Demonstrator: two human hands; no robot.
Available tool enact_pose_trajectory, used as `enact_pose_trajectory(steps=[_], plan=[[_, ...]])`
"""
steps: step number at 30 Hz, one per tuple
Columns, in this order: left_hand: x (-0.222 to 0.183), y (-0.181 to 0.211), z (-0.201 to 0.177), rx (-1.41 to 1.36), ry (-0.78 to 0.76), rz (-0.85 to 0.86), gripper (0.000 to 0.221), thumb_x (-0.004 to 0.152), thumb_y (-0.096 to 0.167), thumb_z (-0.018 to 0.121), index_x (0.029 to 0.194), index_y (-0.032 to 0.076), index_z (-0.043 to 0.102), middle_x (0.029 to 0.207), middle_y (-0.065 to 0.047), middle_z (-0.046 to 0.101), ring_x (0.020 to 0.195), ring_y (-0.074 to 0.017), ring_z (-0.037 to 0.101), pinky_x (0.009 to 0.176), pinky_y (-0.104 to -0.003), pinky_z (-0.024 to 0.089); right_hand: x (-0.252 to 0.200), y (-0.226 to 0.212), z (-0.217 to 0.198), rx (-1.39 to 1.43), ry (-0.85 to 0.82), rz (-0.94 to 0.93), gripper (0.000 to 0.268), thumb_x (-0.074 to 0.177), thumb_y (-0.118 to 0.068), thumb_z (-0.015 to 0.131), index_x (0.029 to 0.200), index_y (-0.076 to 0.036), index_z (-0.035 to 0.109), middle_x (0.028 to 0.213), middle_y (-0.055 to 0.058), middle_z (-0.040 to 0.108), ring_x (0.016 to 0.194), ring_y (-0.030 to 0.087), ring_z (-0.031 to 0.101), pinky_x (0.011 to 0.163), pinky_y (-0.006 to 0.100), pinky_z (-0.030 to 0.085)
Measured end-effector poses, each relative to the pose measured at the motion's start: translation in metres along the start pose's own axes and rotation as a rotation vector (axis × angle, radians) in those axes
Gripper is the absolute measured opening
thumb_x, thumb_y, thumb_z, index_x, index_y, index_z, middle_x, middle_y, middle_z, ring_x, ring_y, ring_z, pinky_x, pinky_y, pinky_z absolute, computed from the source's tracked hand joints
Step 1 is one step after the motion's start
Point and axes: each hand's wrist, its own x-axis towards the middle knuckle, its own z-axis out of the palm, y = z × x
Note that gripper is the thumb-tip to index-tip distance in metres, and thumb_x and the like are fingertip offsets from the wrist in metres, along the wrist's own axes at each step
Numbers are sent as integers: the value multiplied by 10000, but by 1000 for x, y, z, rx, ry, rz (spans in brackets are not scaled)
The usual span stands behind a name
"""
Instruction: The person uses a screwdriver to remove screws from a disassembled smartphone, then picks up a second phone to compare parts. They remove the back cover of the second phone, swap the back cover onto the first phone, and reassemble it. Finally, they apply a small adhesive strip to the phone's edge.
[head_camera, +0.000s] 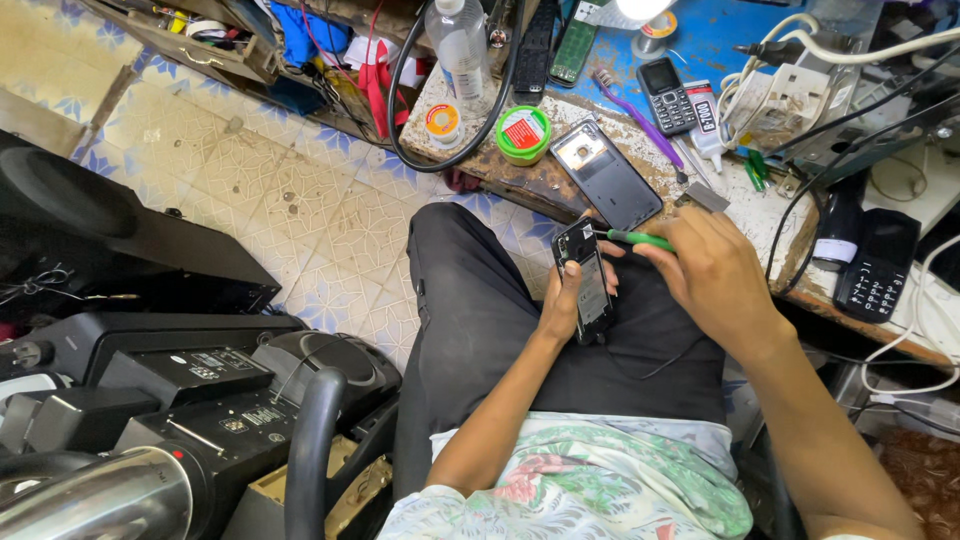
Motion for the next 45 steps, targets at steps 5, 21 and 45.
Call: enact_pose_trajectory(steps=[5,21,45], plan=[[2,1,1,-21,15,33,867,997,771,339,1257,6,654,826,-84,677,766,-130,685,750,-270,559,-13,14,12,-9,24,80,268,1019,-309,735,943,-60,673,736,87,555,701,312,633,698,402,506],[14,50,3,-381,44,-61,963,998,776,200,1298,-52,590,822,-112,694,713,-135,721,672,-248,592,-38,41,21,72,240,272,333,1067,99,510,1345,61,689,1029,149,504,849,404,579,720,470,503],[6,13,-16,-501,71,-110,818,988,662,433,1588,120,308,1164,-190,655,781,-224,649,709,-345,560,-79,88,-82,-151,798,525,323,1181,-223,445,1174,64,593,998,158,536,872,262,533,748,393,408]])
